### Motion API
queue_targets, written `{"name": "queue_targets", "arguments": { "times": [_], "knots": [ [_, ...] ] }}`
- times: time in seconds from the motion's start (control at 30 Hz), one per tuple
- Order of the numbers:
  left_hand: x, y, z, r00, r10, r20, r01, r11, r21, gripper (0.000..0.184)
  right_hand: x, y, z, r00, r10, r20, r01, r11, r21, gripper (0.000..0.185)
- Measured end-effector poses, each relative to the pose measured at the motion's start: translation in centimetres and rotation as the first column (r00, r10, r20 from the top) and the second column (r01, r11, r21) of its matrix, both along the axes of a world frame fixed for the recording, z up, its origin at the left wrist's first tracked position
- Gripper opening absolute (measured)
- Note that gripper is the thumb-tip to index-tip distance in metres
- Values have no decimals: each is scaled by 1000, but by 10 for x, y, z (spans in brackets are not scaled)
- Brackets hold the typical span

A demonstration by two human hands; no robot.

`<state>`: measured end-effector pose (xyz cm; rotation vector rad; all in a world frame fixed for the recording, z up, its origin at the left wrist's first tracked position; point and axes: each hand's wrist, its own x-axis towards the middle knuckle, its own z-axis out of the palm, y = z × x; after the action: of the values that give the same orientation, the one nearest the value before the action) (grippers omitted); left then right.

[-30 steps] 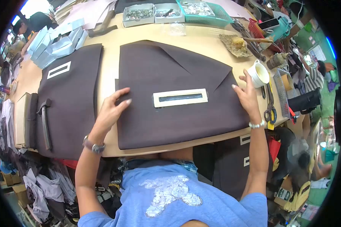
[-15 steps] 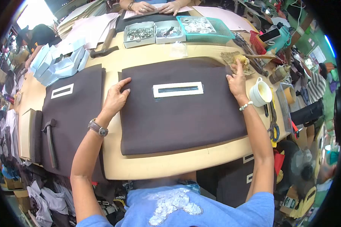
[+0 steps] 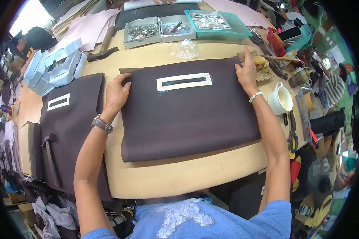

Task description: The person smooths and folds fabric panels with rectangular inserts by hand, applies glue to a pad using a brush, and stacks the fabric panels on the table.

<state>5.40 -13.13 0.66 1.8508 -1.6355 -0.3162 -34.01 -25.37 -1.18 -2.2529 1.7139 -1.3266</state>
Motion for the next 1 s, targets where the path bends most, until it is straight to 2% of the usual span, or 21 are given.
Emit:
{"name": "queue_targets", "arguments": {
  "times": [0.2,0.37,0.4,0.5,0.57,0.63,0.67,0.73,0.77,0.8,0.87,1.0],
  "knots": [
    [4,-3,-4,1000,6,4,-6,1000,6,32,3,-4,1,1000,-21,-17,22,999,25,74],
    [0,-2,7,998,26,50,-30,996,83,40,6,-2,4,996,-60,-73,64,997,53,74],
    [-4,1,12,997,36,71,-43,994,100,43,9,2,8,993,-63,-105,64,998,8,74],
    [-13,21,18,957,25,291,20,989,-149,52,19,23,27,982,-57,-182,35,992,-122,70],
    [-26,50,36,922,-137,361,209,964,-167,55,29,59,50,975,-28,-220,-17,979,-203,66],
    [-46,90,49,864,-320,388,388,915,-110,60,41,117,62,958,132,-255,-172,975,-141,61],
    [-59,112,51,827,-419,375,471,880,-54,62,55,159,76,947,254,-195,-256,967,15,57],
    [-83,152,49,724,-581,372,559,810,177,67,73,224,57,878,369,-306,-341,929,141,62],
    [-93,167,42,688,-622,373,592,779,208,68,82,254,46,845,450,-288,-395,889,230,64],
    [-99,179,31,650,-663,372,622,745,240,69,92,279,42,842,517,-155,-451,831,325,66],
    [-106,194,13,637,-691,341,639,721,267,70,107,311,25,852,519,-65,-448,788,424,70],
    [-108,204,9,653,-686,321,608,727,319,71,95,320,13,912,397,-101,-313,834,455,67]
  ]
}}
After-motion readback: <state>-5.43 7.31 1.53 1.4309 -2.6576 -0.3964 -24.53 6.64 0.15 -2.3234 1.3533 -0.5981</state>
